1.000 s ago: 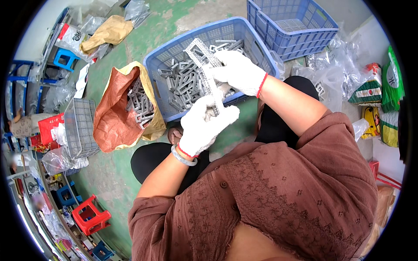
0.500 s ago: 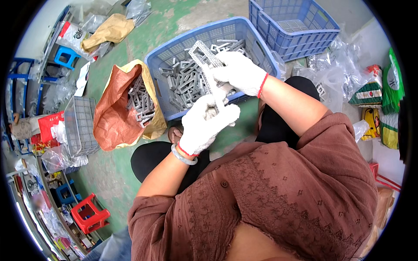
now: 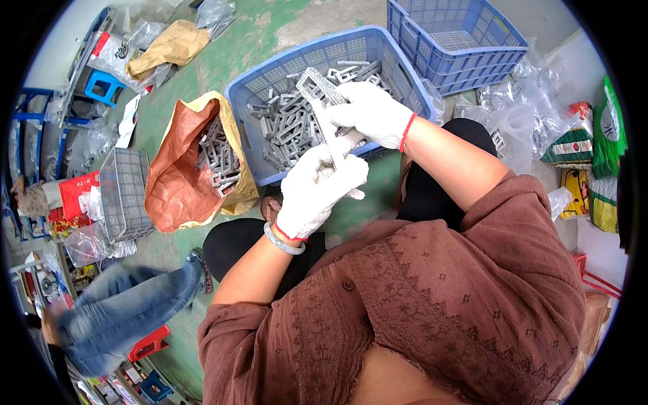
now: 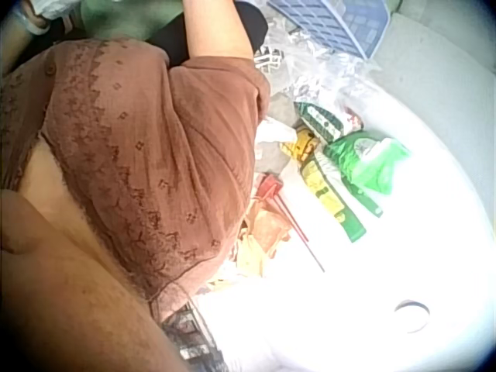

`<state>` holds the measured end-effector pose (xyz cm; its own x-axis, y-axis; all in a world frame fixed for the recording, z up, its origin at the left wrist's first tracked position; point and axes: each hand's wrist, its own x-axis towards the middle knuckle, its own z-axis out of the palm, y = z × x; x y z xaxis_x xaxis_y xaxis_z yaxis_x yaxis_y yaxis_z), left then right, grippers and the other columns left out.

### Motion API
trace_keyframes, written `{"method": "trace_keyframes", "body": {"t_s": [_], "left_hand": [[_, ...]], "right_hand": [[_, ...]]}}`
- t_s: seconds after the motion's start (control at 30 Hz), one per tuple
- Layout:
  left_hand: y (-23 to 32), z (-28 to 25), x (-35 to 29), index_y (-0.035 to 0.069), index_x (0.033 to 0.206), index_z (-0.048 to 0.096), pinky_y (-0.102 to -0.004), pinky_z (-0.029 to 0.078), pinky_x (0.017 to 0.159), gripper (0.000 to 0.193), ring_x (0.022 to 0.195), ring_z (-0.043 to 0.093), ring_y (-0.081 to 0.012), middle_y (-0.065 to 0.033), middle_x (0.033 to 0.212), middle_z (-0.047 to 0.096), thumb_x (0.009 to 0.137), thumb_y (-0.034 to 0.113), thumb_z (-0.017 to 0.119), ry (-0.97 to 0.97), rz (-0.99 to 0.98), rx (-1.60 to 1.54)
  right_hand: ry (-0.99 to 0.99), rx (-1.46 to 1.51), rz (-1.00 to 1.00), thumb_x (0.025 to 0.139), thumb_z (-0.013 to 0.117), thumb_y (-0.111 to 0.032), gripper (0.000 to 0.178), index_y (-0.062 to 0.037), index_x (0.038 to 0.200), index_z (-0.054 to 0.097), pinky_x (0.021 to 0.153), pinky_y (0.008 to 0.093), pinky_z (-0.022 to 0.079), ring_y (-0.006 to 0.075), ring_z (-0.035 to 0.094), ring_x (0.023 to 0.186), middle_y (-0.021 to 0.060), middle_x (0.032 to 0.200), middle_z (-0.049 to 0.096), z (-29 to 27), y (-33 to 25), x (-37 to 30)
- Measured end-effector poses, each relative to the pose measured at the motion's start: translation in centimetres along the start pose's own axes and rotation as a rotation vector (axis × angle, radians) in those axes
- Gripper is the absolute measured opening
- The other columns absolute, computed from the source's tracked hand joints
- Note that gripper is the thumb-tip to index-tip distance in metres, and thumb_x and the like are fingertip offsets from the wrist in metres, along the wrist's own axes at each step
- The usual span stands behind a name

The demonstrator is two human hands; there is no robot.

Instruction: The person sits on the floor and repeatedly picks up small metal parts from a blue crate, inspects them, and places them into a large sack. The person handles the parts one by one or in small handfuls, transferring them between the crate and the sack.

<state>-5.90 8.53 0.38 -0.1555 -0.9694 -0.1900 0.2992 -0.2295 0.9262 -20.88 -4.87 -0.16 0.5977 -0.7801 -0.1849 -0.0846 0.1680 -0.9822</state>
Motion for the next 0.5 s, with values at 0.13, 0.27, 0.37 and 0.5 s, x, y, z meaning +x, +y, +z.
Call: {"method": "trace_keyframes", "body": {"t_s": [0.13,0.27,0.37,0.5], "left_hand": [[0.2,0.1,0.0,-0.004,0.125,0.056,-0.0332,0.062,0.069,0.035,0.086,0.07,-0.0227,-0.013,0.106,0.064,0.095,0.01,0.067,0.006,-0.01,0.012],[0.0,-0.1,0.0,-0.003,0.129,0.053,-0.0346,0.062,0.072,0.041,0.091,0.069,-0.0235,-0.0144,0.11,0.062,0.092,0.006,0.069,-0.012,-0.015,-0.018],[-0.5,-0.2,0.0,-0.003,0.134,0.049,-0.0365,0.061,0.077,0.051,0.095,0.068,-0.0241,-0.016,0.117,0.06,0.089,-0.001,0.071,-0.047,0.024,-0.034],[-0.7,0.2,0.0,-0.002,0.138,0.045,-0.0383,0.061,0.081,0.06,0.097,0.068,-0.0244,-0.0177,0.125,0.057,0.085,-0.007,0.072,-0.06,0.061,-0.038]], "right_hand": [[0.006,-0.008,0.026,0.092,0.063,-0.009,0.012,-0.0005,0.085,0.058,0.058,0.0279,0.055,0.0122,0.064,0.067,0.0055,0.079,0.062,0.2,-0.9,-0.5],[0.009,0.003,0.008,0.093,0.063,-0.01,0.013,-0.001,0.084,0.057,0.055,0.0277,0.055,0.0124,0.064,0.064,0.0055,0.078,0.061,0.1,-0.1,-0.1],[-0.006,0.034,0.003,0.093,0.062,-0.009,0.013,-0.0007,0.086,0.057,0.054,0.0276,0.054,0.0126,0.063,0.063,0.0058,0.077,0.06,0.0,0.1,0.1],[-0.025,-0.018,-0.003,0.095,0.061,-0.01,0.012,-0.0004,0.088,0.057,0.053,0.0274,0.054,0.0125,0.062,0.061,0.0061,0.078,0.061,-0.2,0.6,0.5]]}}
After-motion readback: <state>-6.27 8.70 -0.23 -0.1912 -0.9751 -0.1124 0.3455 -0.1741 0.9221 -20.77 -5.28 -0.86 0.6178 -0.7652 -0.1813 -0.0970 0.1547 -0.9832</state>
